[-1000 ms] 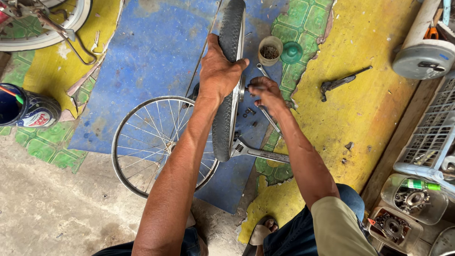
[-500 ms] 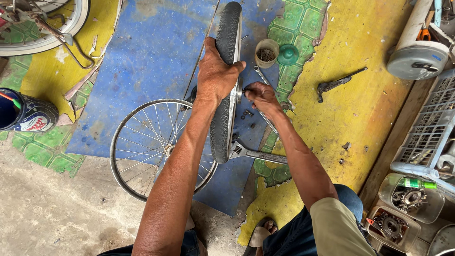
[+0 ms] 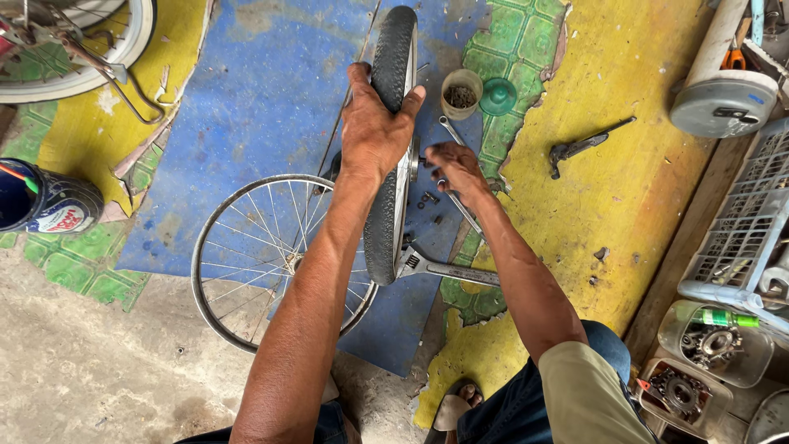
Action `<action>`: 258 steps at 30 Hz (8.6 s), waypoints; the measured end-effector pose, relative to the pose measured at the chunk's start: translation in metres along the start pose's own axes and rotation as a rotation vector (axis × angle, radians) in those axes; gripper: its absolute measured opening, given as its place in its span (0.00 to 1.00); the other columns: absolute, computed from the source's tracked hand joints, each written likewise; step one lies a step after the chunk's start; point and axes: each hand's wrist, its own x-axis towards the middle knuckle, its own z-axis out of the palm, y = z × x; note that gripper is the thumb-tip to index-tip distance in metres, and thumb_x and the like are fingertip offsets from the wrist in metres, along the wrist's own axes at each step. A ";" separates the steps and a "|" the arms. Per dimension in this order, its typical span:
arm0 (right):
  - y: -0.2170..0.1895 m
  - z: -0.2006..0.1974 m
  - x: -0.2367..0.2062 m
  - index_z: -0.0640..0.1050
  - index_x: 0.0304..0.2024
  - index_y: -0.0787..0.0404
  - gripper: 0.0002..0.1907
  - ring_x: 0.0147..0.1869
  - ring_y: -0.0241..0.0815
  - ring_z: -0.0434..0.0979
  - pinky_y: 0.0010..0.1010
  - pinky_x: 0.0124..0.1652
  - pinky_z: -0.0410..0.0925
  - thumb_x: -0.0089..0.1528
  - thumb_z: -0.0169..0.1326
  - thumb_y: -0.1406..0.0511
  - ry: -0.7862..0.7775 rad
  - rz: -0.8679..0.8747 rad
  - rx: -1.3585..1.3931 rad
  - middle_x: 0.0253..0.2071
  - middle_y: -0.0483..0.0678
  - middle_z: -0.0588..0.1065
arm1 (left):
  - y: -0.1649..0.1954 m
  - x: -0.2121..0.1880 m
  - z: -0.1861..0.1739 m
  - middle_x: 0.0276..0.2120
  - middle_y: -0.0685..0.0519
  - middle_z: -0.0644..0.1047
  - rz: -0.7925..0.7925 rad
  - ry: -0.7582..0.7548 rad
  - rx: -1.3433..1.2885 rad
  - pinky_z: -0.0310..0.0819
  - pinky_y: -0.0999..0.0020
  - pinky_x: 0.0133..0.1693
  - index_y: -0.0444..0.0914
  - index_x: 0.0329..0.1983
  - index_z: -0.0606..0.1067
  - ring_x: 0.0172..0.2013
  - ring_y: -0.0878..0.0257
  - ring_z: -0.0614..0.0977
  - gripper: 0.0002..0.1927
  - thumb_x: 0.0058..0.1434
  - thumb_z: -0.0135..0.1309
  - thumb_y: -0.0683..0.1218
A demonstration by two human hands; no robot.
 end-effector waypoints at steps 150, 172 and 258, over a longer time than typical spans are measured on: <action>0.001 0.013 0.012 0.77 0.47 0.58 0.15 0.28 0.29 0.76 0.21 0.21 0.72 0.57 0.60 0.65 -0.065 -0.208 -0.097 0.36 0.43 0.80 | -0.028 0.018 0.002 0.69 0.52 0.67 0.382 0.247 0.262 0.73 0.52 0.60 0.43 0.70 0.65 0.63 0.46 0.74 0.28 0.68 0.54 0.46; -0.003 0.025 0.015 0.77 0.44 0.62 0.12 0.26 0.30 0.72 0.22 0.22 0.68 0.59 0.61 0.66 -0.083 -0.233 -0.185 0.29 0.45 0.77 | -0.042 0.030 -0.010 0.69 0.51 0.68 0.420 0.267 0.274 0.71 0.53 0.62 0.42 0.70 0.66 0.63 0.46 0.74 0.26 0.69 0.54 0.46; -0.009 0.038 0.022 0.78 0.41 0.61 0.11 0.23 0.32 0.73 0.25 0.19 0.67 0.67 0.57 0.59 -0.073 -0.035 0.103 0.29 0.45 0.78 | -0.053 0.043 -0.017 0.70 0.50 0.67 0.429 0.259 0.229 0.71 0.52 0.63 0.41 0.70 0.65 0.63 0.44 0.73 0.27 0.69 0.55 0.45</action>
